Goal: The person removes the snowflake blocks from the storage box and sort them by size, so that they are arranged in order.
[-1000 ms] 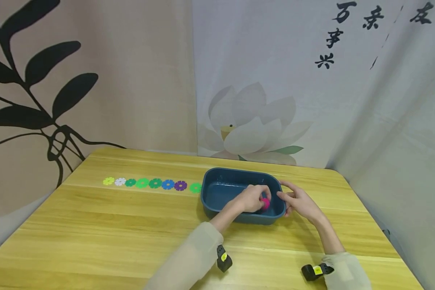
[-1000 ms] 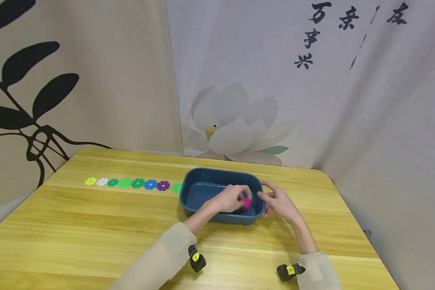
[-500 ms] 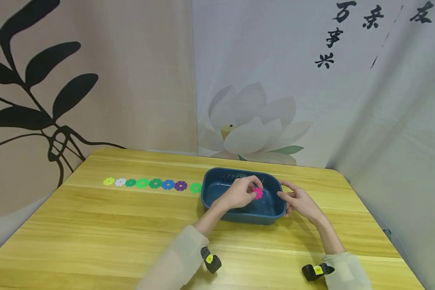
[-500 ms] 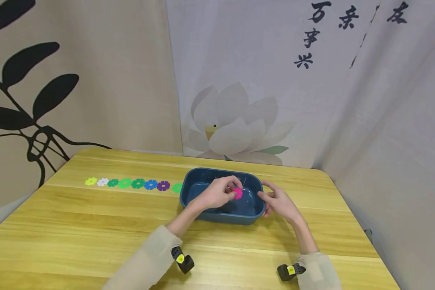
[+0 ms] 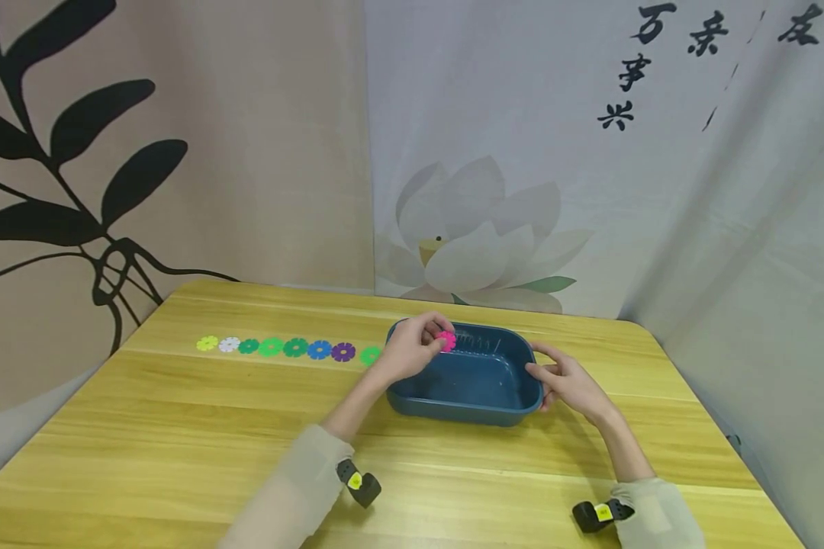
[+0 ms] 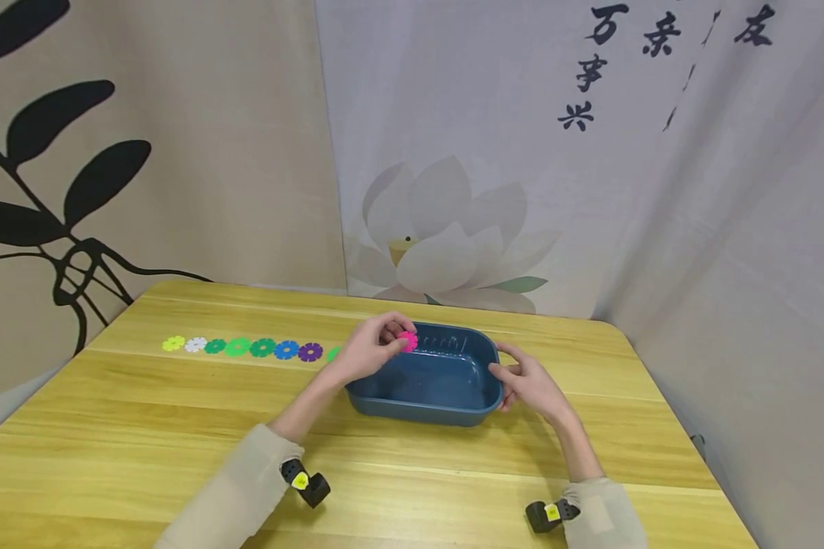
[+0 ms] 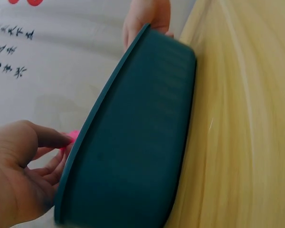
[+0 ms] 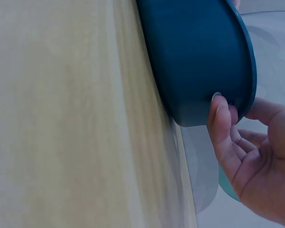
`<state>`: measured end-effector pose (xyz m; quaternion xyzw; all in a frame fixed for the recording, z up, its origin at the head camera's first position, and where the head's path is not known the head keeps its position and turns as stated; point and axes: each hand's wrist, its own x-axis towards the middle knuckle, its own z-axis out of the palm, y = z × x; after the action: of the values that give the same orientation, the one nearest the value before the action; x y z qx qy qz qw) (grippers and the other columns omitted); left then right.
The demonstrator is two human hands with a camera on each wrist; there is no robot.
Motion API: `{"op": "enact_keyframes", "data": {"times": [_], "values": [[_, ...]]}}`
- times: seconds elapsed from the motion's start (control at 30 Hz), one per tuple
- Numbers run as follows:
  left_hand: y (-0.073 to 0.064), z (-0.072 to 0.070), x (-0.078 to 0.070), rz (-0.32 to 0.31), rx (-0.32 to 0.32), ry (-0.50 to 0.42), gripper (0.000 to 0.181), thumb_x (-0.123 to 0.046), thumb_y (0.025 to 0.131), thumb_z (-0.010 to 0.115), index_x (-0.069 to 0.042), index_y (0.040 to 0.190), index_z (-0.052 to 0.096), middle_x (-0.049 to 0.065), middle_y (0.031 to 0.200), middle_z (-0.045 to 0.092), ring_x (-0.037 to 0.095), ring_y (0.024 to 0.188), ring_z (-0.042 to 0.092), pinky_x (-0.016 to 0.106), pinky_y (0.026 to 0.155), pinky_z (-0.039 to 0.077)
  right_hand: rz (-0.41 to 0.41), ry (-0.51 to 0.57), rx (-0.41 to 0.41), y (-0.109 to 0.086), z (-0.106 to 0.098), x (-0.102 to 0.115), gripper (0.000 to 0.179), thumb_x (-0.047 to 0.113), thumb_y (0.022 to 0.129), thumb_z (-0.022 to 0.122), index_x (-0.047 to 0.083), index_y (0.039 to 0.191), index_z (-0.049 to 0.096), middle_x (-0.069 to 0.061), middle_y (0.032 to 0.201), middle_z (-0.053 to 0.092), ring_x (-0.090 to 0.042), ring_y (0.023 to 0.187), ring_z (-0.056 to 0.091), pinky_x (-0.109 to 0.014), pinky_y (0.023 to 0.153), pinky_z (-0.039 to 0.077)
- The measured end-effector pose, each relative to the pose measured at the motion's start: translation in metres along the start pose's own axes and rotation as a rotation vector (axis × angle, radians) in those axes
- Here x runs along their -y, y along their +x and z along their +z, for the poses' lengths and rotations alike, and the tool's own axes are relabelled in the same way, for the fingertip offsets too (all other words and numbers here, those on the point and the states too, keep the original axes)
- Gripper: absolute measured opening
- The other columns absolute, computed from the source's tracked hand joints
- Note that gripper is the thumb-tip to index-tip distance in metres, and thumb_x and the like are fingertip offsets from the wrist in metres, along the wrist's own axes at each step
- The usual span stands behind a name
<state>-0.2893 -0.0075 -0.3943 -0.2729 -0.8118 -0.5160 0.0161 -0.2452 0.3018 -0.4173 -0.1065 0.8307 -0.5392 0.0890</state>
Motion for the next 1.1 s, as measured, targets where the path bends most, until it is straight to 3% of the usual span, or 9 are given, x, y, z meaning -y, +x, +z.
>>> {"op": "enact_keyframes", "data": {"times": [0.13, 0.33, 0.57, 0.8, 1.1], "values": [[-0.003, -0.016, 0.006, -0.005, -0.045, -0.012, 0.014, 0.001, 0.097, 0.064, -0.005, 0.109, 0.067, 0.006, 0.087, 0.061, 0.017, 0.073, 0.054, 0.025, 0.064, 0.045, 0.001, 0.0, -0.003, 0.0, 0.0, 0.0, 0.064, 0.021, 0.106, 0.056, -0.004, 0.156, 0.023, -0.013, 0.066, 0.06, -0.023, 0.052, 0.063, -0.04, 0.057, 0.058], [-0.011, -0.04, 0.019, -0.067, -0.066, -0.002, 0.017, 0.001, 0.097, 0.064, -0.004, 0.113, 0.067, 0.008, 0.091, 0.061, 0.02, 0.077, 0.056, 0.026, 0.067, 0.05, -0.001, -0.014, -0.008, 0.0, 0.001, -0.002, 0.064, 0.021, 0.106, 0.056, -0.004, 0.155, 0.024, -0.013, 0.064, 0.059, -0.024, 0.051, 0.063, -0.039, 0.058, 0.058], [-0.023, -0.072, 0.035, -0.098, -0.098, -0.018, 0.019, 0.001, 0.096, 0.064, 0.002, 0.115, 0.065, 0.013, 0.092, 0.066, 0.03, 0.082, 0.064, 0.044, 0.071, 0.057, -0.004, -0.022, -0.007, 0.001, 0.001, -0.002, 0.064, 0.021, 0.106, 0.055, -0.005, 0.155, 0.023, -0.012, 0.063, 0.059, -0.025, 0.052, 0.063, -0.038, 0.058, 0.058], [-0.038, -0.105, 0.052, -0.124, -0.161, 0.061, 0.019, 0.0, 0.096, 0.065, -0.002, 0.114, 0.065, 0.013, 0.095, 0.066, 0.026, 0.087, 0.062, 0.03, 0.074, 0.05, -0.002, -0.023, -0.011, 0.001, 0.0, -0.002, 0.064, 0.02, 0.106, 0.055, -0.005, 0.155, 0.024, -0.012, 0.063, 0.059, -0.024, 0.051, 0.063, -0.038, 0.058, 0.059], [-0.061, -0.147, 0.074, -0.214, -0.162, 0.077, 0.024, -0.005, 0.101, 0.059, 0.003, 0.124, 0.06, 0.022, 0.101, 0.065, 0.041, 0.09, 0.063, 0.039, 0.07, 0.056, -0.005, -0.024, -0.01, 0.001, 0.0, -0.002, 0.063, 0.02, 0.106, 0.055, -0.005, 0.155, 0.024, -0.012, 0.063, 0.059, -0.026, 0.051, 0.064, -0.039, 0.058, 0.059]]}}
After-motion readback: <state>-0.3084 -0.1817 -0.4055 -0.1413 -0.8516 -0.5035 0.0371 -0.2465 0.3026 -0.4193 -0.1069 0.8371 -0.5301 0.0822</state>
